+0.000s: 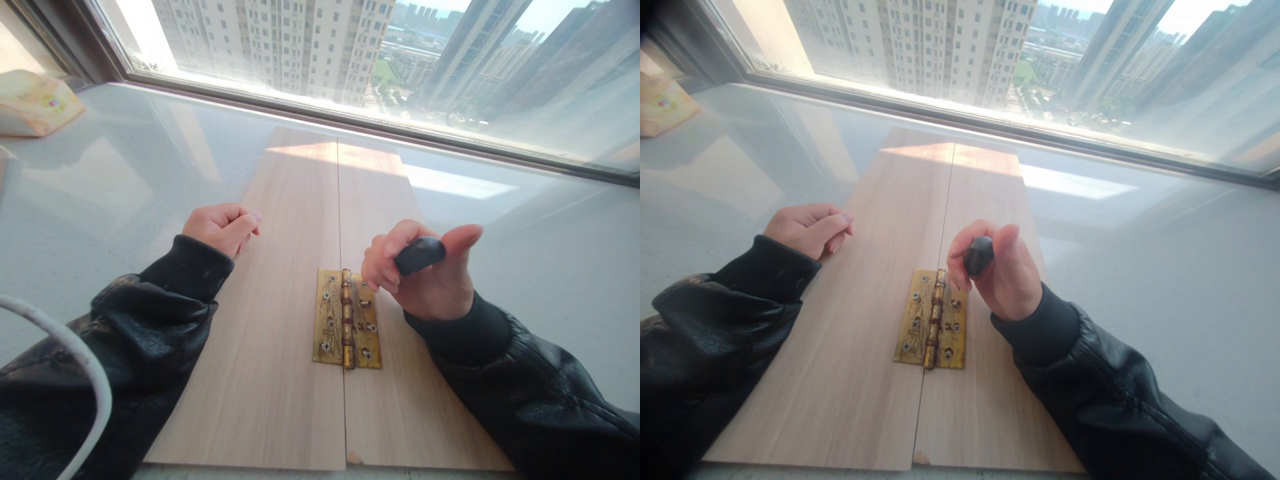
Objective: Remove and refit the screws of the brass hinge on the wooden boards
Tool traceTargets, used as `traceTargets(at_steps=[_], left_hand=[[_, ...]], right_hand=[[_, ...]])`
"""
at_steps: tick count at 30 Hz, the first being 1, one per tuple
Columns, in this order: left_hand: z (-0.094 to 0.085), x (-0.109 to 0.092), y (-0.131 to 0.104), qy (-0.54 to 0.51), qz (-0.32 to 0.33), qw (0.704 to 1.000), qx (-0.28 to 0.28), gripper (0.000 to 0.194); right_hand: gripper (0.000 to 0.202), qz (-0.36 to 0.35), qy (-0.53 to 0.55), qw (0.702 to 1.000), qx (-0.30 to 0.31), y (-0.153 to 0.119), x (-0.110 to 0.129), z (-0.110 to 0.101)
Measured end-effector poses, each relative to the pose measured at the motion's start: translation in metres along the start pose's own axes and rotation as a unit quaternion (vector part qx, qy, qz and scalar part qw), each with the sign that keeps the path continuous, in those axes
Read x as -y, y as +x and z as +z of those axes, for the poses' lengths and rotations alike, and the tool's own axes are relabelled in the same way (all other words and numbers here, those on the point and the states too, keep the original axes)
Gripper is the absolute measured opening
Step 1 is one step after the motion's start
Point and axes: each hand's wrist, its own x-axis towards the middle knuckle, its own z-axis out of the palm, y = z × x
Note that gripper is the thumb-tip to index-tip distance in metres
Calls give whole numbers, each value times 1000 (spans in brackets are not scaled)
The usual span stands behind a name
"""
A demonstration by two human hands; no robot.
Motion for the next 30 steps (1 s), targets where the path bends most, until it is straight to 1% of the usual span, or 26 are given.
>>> traceTargets(at_steps=[3,5,9,11,13,16,19,22,26,30], left_hand=[[1,2,0,-2,5,1000,-9,25],[1,2,1,0,5,1000,-9,25],[2,2,0,0,2,1000,-8,26],[1,1,0,2,1,1000,-6,25],[1,0,0,3,1,1000,-3,24],[0,-1,0,5,-1,1000,0,24],[-1,-1,0,9,-3,1000,8,24],[0,0,1,4,-1,1000,2,25],[1,1,0,4,-1,1000,-8,25],[0,-1,-1,11,1,1000,-6,26]], right_hand=[[58,22,11,1000,15,-1,2,6],[59,31,14,999,26,-1,4,8],[68,37,17,998,37,0,8,6],[67,36,16,999,36,-1,9,5],[59,27,11,999,28,-2,8,3],[47,-7,3,1000,0,-3,3,0],[45,-40,1,999,-27,-3,-1,-4],[42,-53,8,998,-36,-3,-3,-4],[40,-39,20,998,-36,-3,0,2],[49,5,29,999,-14,0,7,9]])
